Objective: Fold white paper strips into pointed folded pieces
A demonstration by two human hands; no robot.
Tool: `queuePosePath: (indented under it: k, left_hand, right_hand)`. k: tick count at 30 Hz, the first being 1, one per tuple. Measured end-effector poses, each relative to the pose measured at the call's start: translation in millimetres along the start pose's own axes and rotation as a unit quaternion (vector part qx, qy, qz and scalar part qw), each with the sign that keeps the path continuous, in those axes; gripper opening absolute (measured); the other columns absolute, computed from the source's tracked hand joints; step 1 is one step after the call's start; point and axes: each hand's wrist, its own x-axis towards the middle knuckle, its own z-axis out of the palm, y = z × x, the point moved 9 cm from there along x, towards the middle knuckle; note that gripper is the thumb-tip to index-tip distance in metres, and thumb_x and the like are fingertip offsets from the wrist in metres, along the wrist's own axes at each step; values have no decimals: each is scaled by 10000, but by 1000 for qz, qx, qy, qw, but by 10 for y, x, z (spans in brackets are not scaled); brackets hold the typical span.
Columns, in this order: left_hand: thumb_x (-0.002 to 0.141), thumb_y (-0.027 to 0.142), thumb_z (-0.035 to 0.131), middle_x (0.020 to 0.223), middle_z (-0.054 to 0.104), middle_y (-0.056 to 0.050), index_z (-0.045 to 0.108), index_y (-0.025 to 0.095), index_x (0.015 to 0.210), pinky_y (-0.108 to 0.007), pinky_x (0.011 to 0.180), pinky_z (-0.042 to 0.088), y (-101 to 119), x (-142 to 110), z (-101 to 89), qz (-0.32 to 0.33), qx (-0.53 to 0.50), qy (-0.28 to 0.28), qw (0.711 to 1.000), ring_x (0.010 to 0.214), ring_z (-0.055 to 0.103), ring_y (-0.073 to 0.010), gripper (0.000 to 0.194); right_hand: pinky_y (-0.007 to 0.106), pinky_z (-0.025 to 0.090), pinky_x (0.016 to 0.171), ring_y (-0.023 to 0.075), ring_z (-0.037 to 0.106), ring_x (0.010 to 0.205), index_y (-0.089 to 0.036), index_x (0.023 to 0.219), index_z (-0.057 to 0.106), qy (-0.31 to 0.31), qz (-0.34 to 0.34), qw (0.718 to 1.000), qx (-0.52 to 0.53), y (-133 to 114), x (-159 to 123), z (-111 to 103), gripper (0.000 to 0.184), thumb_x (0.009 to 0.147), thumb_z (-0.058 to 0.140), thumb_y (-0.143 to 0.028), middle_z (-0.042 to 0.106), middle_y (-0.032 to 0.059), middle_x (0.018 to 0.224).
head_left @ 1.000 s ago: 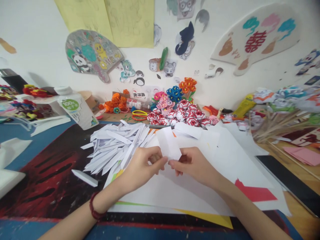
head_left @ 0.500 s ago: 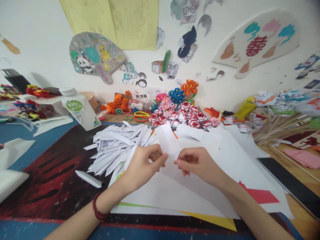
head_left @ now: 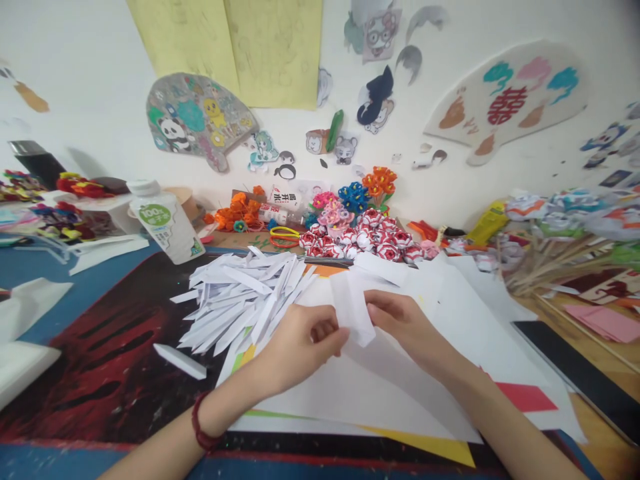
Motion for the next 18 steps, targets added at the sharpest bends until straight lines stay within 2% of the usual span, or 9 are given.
queuePosePath:
  k: [4,7,9,13,15,18]
  left_hand:
    - [851,277,545,602,660,-19,578,146,668,-201,533,429,-24,-17,70,-13,12,-15,1000,526,577,-104,228]
    - [866,302,533,637,670,-11,588,156,705,-199,535,420,-15,-17,127,-7,7,-45,999,544,577,-102,224]
    - [873,327,532,670,673,-3,611,165,794,-200,538,415,-3,-4,121,0,10,-43,999,556,573,-100,196]
    - [893,356,508,692,663,5,607,181,932,-211,554,414,-18,32,-67,12,24,50,998,586,570,-110,205]
    - [902,340,495,698,666,8,605,184,902,-213,570,416,-45,33,-152,16,31,91,995,593,569,-110,191]
    - [916,330,468,700,663,11,600,178,810,-212,575,411,-77,28,-204,16,40,115,992,570,554,-99,227]
  right_hand:
    - [293,495,737,213,619,842,-164,917,649,-22,0,1000,0,10,-23,60,451,849,496,-582,665,70,889]
    - [289,488,685,213,614,799,-147,914,654,-6,15,1000,1,88,-11,21,433,819,562,-559,667,70,858]
    - [284,476,648,205,605,757,-134,871,662,11,26,1000,-3,149,2,-28,418,825,564,-538,661,67,812]
    - [274,457,619,193,596,729,-139,850,674,15,34,999,-12,208,14,-48,337,827,594,-466,657,58,790]
    - [270,453,622,188,597,729,-142,873,681,-3,39,999,-7,215,9,8,289,826,609,-418,661,55,801]
    - [258,444,611,168,589,696,-141,877,687,-29,51,998,3,219,-8,114,239,829,613,-363,660,46,789]
